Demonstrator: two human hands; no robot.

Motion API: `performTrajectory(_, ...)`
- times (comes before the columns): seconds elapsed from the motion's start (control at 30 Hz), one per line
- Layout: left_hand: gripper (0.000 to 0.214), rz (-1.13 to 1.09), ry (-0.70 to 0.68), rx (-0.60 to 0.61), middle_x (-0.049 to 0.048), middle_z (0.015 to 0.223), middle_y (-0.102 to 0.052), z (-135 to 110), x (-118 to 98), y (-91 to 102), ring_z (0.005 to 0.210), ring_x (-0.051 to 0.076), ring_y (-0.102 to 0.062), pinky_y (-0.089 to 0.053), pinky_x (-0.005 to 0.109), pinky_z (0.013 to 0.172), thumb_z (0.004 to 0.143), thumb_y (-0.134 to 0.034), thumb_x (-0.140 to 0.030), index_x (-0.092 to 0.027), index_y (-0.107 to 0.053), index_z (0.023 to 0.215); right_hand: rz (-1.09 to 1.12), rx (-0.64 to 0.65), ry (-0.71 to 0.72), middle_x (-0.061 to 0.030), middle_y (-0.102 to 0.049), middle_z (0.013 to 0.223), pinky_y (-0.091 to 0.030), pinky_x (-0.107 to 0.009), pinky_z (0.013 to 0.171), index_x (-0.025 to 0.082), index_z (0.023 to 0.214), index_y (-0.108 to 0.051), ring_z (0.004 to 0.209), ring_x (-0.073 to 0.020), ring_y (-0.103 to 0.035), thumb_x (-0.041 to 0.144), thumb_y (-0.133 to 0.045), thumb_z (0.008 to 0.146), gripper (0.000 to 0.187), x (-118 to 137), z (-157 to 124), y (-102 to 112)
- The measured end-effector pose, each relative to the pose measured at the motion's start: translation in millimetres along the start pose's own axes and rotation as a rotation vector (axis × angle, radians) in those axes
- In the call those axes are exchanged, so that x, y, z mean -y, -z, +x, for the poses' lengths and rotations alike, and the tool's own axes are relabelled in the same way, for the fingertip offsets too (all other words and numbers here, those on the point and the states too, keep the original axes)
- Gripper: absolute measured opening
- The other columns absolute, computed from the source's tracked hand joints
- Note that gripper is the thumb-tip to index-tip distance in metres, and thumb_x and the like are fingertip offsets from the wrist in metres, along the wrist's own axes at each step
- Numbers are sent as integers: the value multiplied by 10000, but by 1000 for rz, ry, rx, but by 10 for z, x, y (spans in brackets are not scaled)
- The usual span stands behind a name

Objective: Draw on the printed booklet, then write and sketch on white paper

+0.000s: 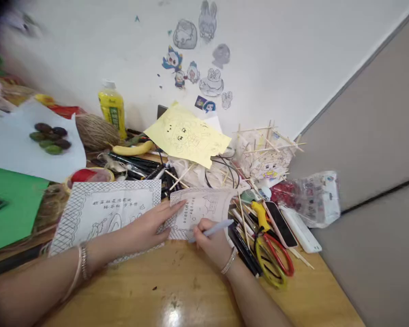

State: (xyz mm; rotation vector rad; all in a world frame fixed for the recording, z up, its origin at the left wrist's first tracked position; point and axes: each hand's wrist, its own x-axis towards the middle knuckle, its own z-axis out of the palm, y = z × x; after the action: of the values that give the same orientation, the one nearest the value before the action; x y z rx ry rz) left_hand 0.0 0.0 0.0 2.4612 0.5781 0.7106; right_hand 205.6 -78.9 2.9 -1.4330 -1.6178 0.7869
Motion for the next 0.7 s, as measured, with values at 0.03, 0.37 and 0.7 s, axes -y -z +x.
performTrajectory(0.03,685,0,3,-6,181,1442,-395,5,6,-10,1317,283,-370,-351,459,1073,784,-467,-23,-108,-296,1443,6,-14,-2,51,-429,420,-312,-245,430,253,529,-370,405,-122,-407,355,-502,803,320,-9,4,-4)
performTrajectory(0.37,650,-38,28,29,147,1386,-458,7,101,-64,1288,275,-403,-388,450,1038,820,-487,-46,-172,-331,1438,-62,-45,20,48,-431,452,-330,-258,477,238,534,-389,451,-128,-415,345,-484,818,317,-34,78,4)
performTrajectory(0.7,655,-29,41,47,120,1313,-492,-3,55,-42,1208,268,-440,-406,425,989,844,-501,-99,-210,-291,1454,-139,-12,34,33,-441,483,-328,-274,507,243,541,-349,491,-144,-434,366,-464,819,325,-53,89,-15)
